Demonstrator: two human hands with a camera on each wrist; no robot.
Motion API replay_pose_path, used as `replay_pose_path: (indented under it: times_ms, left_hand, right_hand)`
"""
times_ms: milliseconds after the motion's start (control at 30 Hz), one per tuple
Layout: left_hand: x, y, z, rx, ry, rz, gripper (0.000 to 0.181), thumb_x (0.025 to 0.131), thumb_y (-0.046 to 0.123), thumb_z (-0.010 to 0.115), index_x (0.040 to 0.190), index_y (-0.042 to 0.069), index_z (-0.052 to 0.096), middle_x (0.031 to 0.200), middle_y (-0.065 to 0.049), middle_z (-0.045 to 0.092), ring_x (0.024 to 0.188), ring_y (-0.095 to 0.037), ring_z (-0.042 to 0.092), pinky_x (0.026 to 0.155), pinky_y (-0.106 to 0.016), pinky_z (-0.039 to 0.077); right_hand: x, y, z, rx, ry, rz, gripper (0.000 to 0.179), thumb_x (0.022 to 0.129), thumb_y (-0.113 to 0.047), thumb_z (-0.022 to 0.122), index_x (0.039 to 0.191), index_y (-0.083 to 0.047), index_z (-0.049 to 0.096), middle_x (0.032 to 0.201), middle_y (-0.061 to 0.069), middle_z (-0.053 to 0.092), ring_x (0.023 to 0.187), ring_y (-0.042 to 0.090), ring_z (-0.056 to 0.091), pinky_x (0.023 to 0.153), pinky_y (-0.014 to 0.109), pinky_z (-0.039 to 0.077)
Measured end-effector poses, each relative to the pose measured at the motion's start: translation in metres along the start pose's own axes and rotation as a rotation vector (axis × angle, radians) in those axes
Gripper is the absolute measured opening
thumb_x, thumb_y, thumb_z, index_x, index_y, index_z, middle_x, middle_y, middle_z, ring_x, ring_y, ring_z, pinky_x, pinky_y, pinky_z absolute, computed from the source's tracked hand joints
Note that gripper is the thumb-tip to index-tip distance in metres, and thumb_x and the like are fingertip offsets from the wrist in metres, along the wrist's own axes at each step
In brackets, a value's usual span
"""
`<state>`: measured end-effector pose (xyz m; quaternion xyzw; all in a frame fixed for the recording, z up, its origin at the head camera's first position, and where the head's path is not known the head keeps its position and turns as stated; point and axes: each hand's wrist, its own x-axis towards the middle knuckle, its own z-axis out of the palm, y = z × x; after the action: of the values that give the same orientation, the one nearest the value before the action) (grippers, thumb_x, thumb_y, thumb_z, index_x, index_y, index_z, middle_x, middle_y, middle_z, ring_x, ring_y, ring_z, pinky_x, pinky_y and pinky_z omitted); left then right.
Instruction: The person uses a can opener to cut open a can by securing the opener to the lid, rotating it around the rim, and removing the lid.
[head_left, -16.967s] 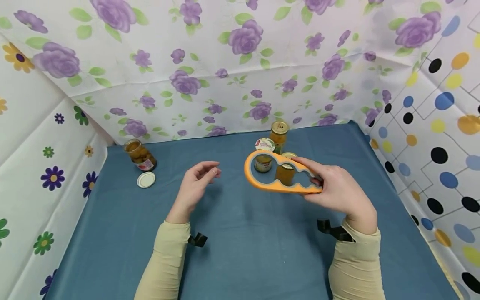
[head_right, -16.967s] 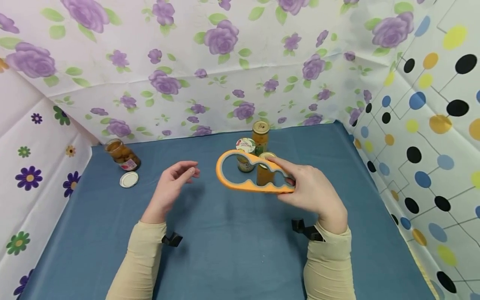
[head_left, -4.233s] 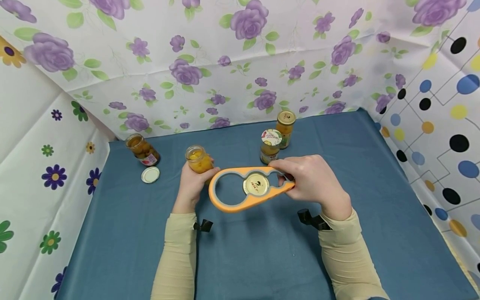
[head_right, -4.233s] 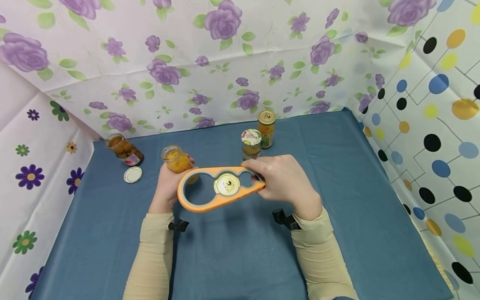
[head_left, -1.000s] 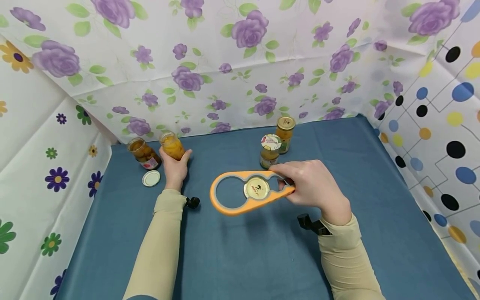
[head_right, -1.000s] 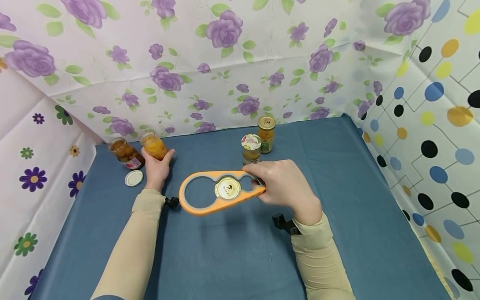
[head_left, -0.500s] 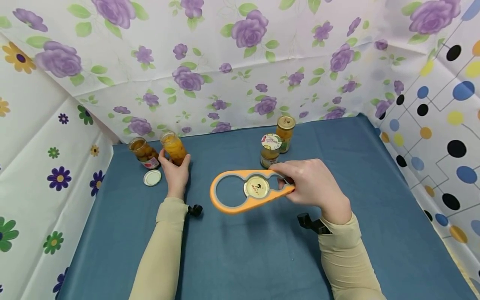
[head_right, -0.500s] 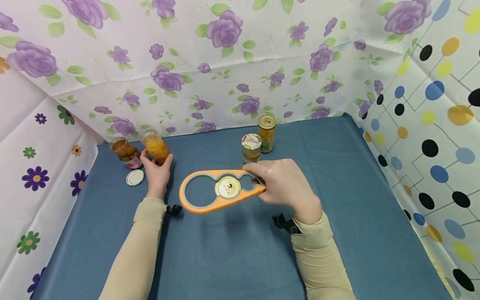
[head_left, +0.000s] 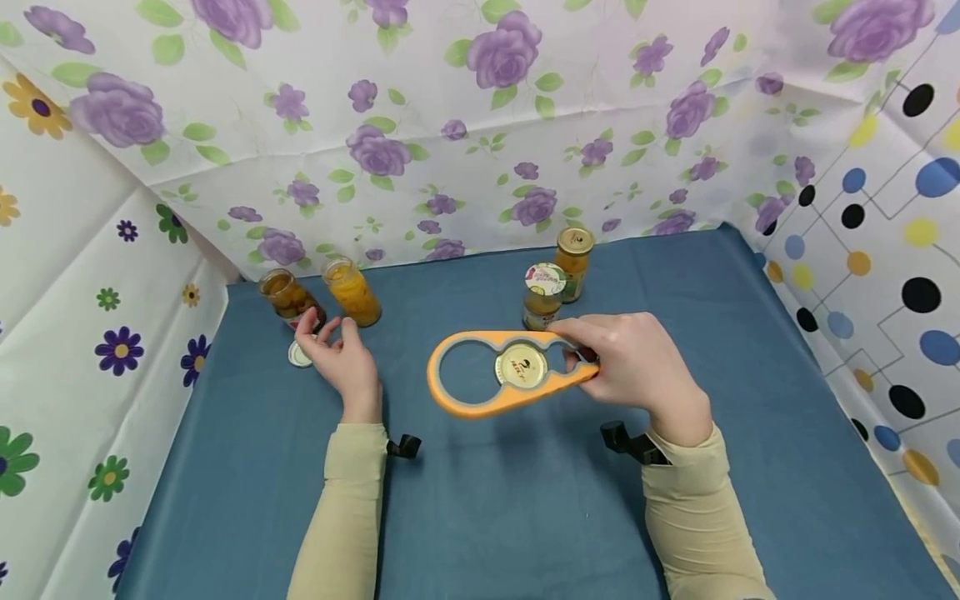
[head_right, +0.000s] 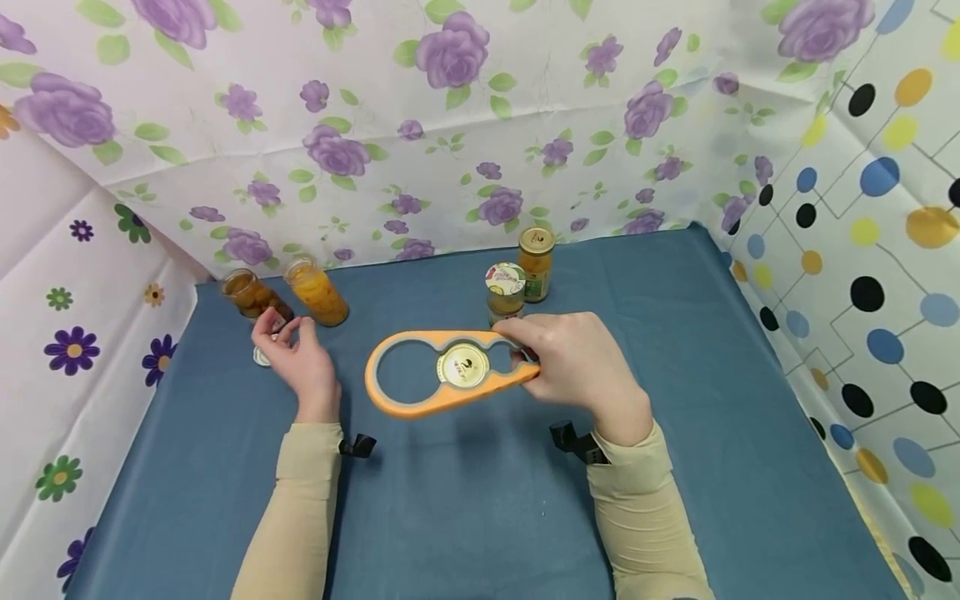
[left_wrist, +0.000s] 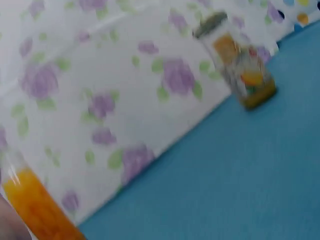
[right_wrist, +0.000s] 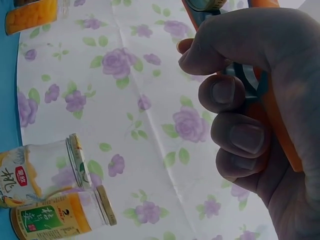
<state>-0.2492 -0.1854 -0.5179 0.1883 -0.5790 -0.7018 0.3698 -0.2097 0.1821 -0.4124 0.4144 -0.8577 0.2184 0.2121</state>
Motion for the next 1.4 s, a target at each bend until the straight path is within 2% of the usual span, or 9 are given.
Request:
replay_pose_path:
  times_ms: [133,233,400,500,667,833,1000,1233,1400]
  left_hand:
    - [-0.015,0.025,0.010,-0.218,-0.016,0.114,0.029,0.107,-0.003,0.056,0.134,0.002,0.051,0.132,-0.017,0.052,0.093,-0.025,0.054,0.086,-0.033,0.045]
    - [-0.030,0.044,0.018,-0.320,-0.156,0.062,0.025,0.106,0.000,0.058,0.130,0.003,0.055,0.120,-0.018,0.059,0.088,-0.026,0.060,0.082,-0.033,0.049]
    - [-0.058,0.061,0.026,-0.571,-0.520,-0.341,0.015,0.113,0.009,0.049,0.125,0.010,0.059,0.103,-0.007,0.065,0.083,-0.019,0.063,0.076,-0.028,0.052]
    - [-0.072,0.064,0.029,-0.701,-0.668,-0.613,0.019,0.117,0.013,0.039,0.123,0.013,0.057,0.100,-0.005,0.062,0.079,-0.017,0.058,0.076,-0.029,0.052]
    - [-0.088,0.070,0.033,-0.812,-0.818,-0.829,0.022,0.118,0.018,0.036,0.124,0.011,0.056,0.101,-0.005,0.056,0.079,-0.017,0.052,0.076,-0.031,0.049]
    - [-0.100,0.075,0.035,-0.860,-1.006,-0.914,0.025,0.118,0.023,0.037,0.130,0.013,0.056,0.112,-0.007,0.056,0.096,-0.020,0.050,0.083,-0.033,0.046]
    - [-0.110,0.078,0.036,-0.889,-1.155,-0.938,0.034,0.119,0.026,0.037,0.116,0.012,0.068,0.118,-0.006,0.060,0.107,-0.021,0.053,0.089,-0.035,0.045]
    - [-0.120,0.079,0.036,-0.951,-1.260,-1.046,0.029,0.117,0.021,0.044,0.116,0.012,0.072,0.123,-0.005,0.066,0.120,-0.019,0.064,0.105,-0.035,0.052]
    - [-0.125,0.080,0.038,-0.901,-1.337,-1.069,0.033,0.116,0.027,0.047,0.139,0.011,0.064,0.140,-0.008,0.064,0.130,-0.027,0.063,0.114,-0.044,0.047]
  right_hand:
    - [-0.001,0.001,-0.004,-0.001,0.018,0.006,0.033,0.080,-0.001,0.078,0.111,-0.012,0.079,0.076,-0.006,0.067,0.057,0.005,0.049,0.050,0.027,0.042]
    - [-0.003,0.002,-0.007,-0.007,0.032,0.013,0.031,0.081,-0.002,0.077,0.110,-0.011,0.080,0.076,-0.005,0.067,0.057,0.005,0.049,0.049,0.027,0.042]
    - [-0.006,0.004,-0.010,-0.006,0.042,0.018,0.030,0.082,-0.002,0.077,0.111,-0.010,0.080,0.076,-0.003,0.068,0.056,0.005,0.049,0.049,0.027,0.041]
    - [-0.007,0.004,-0.010,-0.002,0.048,0.020,0.030,0.082,-0.002,0.077,0.111,-0.010,0.080,0.077,-0.003,0.069,0.057,0.005,0.049,0.049,0.027,0.042]
    - [-0.008,0.006,-0.011,-0.004,0.061,0.019,0.030,0.082,-0.002,0.076,0.111,-0.009,0.080,0.078,-0.002,0.070,0.057,0.005,0.050,0.049,0.027,0.042]
    - [-0.008,0.006,-0.011,0.001,0.062,0.011,0.031,0.082,-0.003,0.076,0.112,-0.010,0.080,0.078,-0.002,0.069,0.056,0.005,0.049,0.049,0.028,0.042]
    - [-0.006,0.005,-0.010,0.010,0.063,-0.004,0.031,0.082,-0.001,0.075,0.111,-0.010,0.079,0.076,-0.004,0.066,0.056,0.005,0.046,0.049,0.028,0.042]
    - [-0.004,0.004,-0.008,0.023,0.067,-0.021,0.033,0.081,-0.001,0.075,0.112,-0.011,0.079,0.077,-0.003,0.067,0.056,0.006,0.046,0.050,0.029,0.043]
    - [-0.003,0.003,-0.005,0.026,0.067,-0.025,0.033,0.083,-0.002,0.076,0.114,-0.012,0.079,0.080,-0.002,0.071,0.055,0.007,0.046,0.050,0.030,0.043]
